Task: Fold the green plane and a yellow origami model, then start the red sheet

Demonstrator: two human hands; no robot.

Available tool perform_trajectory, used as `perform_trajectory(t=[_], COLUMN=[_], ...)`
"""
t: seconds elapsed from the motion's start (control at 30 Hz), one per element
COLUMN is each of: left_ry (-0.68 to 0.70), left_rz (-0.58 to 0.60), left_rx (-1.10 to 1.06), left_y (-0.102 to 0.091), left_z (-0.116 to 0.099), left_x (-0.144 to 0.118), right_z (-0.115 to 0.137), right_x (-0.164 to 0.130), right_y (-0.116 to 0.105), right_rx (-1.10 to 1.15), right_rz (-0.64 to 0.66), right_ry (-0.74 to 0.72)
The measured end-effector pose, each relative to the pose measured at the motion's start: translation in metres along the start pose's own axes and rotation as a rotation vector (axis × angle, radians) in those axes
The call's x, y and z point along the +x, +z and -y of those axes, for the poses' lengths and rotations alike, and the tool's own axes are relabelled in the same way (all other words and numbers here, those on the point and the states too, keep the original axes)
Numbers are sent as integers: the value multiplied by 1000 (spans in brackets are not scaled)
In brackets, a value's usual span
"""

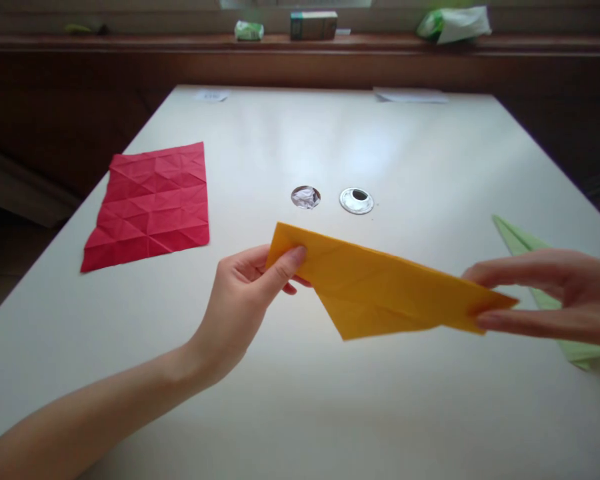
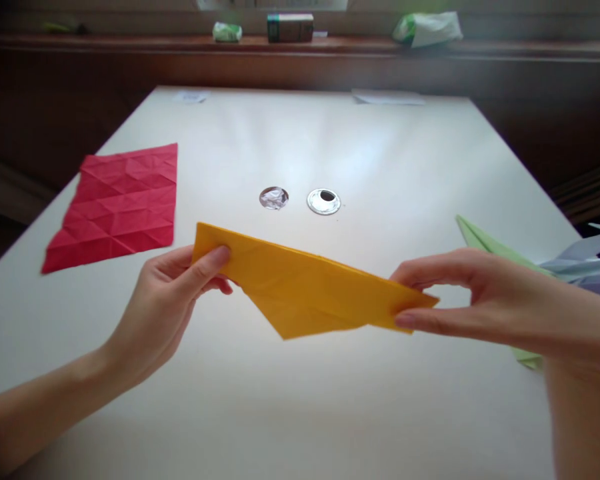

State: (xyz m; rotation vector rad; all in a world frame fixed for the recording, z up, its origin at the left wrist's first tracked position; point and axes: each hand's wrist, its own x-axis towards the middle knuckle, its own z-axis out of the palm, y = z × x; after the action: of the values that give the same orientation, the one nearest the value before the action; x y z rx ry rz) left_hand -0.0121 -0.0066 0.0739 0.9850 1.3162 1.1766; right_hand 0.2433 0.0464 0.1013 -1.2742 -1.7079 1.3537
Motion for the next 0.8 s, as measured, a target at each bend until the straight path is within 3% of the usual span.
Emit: perform_trajectory(t=[0.17, 0.27, 0.37, 0.5, 0.8], left_ry=[-182, -256, -237, -230, -299], left_rz=[329, 447, 426, 328, 348], left_rx=[27, 92, 135, 43, 117], left_y=[4, 8, 9, 8, 11], left_z=[-4, -9, -7, 1, 3], left_x=[-11, -17, -20, -23, -27], right_z=[12, 12, 6, 1, 2], right_x=[-6, -15, -24, -30, -32], right_y=[50, 64, 69, 75, 77], right_rx=[-34, -32, 2, -3, -49], right_rz=[55, 144, 227, 238, 197], right_ry=[68, 144, 208, 171, 94])
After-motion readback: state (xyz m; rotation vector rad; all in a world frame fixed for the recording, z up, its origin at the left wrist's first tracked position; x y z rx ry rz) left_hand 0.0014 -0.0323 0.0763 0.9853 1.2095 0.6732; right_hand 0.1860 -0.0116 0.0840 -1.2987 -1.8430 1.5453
